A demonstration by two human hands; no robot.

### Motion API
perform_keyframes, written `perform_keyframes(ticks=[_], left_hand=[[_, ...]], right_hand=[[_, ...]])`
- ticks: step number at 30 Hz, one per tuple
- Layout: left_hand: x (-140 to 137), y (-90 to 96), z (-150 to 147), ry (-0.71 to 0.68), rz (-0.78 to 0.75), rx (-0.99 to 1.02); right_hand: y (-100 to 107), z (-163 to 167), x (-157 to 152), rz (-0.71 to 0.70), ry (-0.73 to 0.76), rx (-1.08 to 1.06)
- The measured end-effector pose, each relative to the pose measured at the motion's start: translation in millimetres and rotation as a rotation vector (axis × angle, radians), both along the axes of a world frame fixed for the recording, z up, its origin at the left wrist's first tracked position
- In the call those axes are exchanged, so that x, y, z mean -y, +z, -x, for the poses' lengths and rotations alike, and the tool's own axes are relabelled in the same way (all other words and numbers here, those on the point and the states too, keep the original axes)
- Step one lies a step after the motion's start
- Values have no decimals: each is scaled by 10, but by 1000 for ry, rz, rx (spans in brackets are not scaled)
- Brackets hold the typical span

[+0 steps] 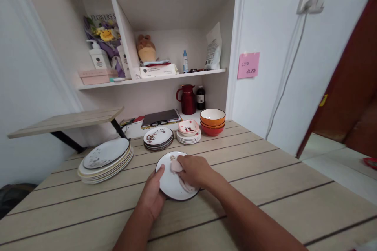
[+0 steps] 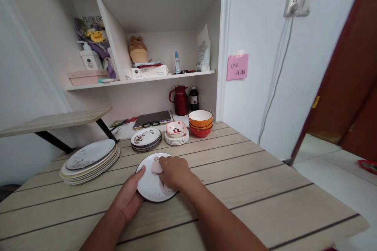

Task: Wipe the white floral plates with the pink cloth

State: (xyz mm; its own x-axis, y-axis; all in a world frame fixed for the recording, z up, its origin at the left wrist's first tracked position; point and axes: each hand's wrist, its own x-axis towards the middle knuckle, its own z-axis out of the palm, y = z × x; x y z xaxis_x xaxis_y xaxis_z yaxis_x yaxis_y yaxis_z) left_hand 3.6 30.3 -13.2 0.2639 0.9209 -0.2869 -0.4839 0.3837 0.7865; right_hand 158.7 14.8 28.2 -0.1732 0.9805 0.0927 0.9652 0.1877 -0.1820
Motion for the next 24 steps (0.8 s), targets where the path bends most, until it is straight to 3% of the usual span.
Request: perform_keyframes(ticks=[7,12,18,24], left_hand=[[-12,-7,3,-2,-10,5],[-56,-56,7,-2,-16,34],[-42,-45,8,3,-37,-6],[-30,-20,17,-12,-1,-49]], right_hand=[[42,95,131,17,286,17],[-30,246,87,-113,236,-79],[-14,120,32,-71,78,-65],[47,35,83,28,241,8]])
